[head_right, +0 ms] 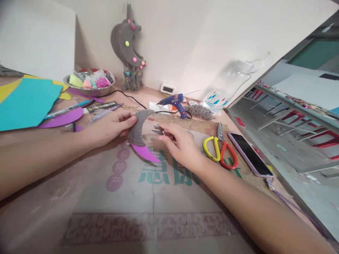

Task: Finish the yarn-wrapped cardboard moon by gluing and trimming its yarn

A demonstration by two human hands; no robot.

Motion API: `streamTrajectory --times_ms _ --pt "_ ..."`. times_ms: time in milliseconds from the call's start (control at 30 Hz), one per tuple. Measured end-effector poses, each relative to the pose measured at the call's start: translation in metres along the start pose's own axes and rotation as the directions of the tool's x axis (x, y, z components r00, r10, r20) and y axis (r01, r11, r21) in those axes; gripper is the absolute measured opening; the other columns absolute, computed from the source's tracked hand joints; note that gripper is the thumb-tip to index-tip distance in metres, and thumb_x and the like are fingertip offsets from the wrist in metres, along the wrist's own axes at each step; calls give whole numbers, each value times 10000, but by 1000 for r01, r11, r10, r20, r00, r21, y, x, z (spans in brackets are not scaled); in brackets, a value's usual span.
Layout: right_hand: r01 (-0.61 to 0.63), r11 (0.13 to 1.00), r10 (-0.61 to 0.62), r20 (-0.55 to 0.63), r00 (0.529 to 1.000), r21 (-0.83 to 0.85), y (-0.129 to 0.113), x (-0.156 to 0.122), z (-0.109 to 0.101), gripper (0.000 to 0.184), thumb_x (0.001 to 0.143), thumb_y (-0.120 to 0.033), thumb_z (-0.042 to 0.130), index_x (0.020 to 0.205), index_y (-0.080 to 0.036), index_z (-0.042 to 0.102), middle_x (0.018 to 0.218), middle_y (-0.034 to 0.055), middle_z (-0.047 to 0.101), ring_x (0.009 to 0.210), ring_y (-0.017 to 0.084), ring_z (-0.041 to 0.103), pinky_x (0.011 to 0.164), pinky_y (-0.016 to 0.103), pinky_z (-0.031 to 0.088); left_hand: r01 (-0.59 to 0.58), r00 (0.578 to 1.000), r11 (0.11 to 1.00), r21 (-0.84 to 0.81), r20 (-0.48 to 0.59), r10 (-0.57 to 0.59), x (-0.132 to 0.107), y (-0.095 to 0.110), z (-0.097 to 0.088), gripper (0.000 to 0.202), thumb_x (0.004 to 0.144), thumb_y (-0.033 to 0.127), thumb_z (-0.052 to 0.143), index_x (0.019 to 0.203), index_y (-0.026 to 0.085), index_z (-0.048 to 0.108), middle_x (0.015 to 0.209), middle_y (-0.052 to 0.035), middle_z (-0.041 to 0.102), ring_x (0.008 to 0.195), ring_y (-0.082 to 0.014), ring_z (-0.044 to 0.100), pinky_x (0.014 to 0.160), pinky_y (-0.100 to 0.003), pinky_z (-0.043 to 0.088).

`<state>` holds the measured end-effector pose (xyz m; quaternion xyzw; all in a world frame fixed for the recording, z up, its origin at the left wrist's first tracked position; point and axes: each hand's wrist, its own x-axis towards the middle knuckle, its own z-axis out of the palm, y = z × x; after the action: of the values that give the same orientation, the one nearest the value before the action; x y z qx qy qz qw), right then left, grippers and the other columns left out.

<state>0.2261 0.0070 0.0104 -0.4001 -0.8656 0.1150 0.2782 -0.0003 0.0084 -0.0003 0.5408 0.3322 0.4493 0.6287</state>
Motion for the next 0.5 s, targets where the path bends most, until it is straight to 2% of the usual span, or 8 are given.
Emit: streamTrajectory --times_ms 100,200,333,500 --pt "80 996 -80 -18 997 -27 3 -5 -1 337 891 -338 454 1205 -244 531 1042 50 628 850 169 579 765 317 450 23 1000 1000 19 -5 -23 -1 1 2 257 794 395 581 715 162 509 521 59 399 431 -39 337 445 -183 247" --pt "142 986 -138 46 989 -84 0 -7 -2 360 915 -333 394 1246 -238 501 1043 61 626 902 186 573 788 332 443 26 1000 1000 8 -11 -25 -2 0 3 266 791 393 586 692 165 493 509 61 402 428 -38 347 449 -179 259" --pt "194 963 -174 119 978 -189 -9 -9 -2 347 914 -339 391 1206 -206 523 958 69 629 875 196 569 747 325 435 12 1000 999 -40 -4 -12 -1 -1 4 261 778 389 604 693 166 499 502 61 411 452 -48 399 475 -181 303" --pt "250 941 -225 132 965 -228 -8 -8 -1 304 926 -310 363 1120 -201 570 861 60 623 802 175 567 676 290 419 23 1000 1000 0 -11 -23 -2 1 4 269 778 391 604 682 162 500 511 54 418 470 -53 423 470 -180 300"
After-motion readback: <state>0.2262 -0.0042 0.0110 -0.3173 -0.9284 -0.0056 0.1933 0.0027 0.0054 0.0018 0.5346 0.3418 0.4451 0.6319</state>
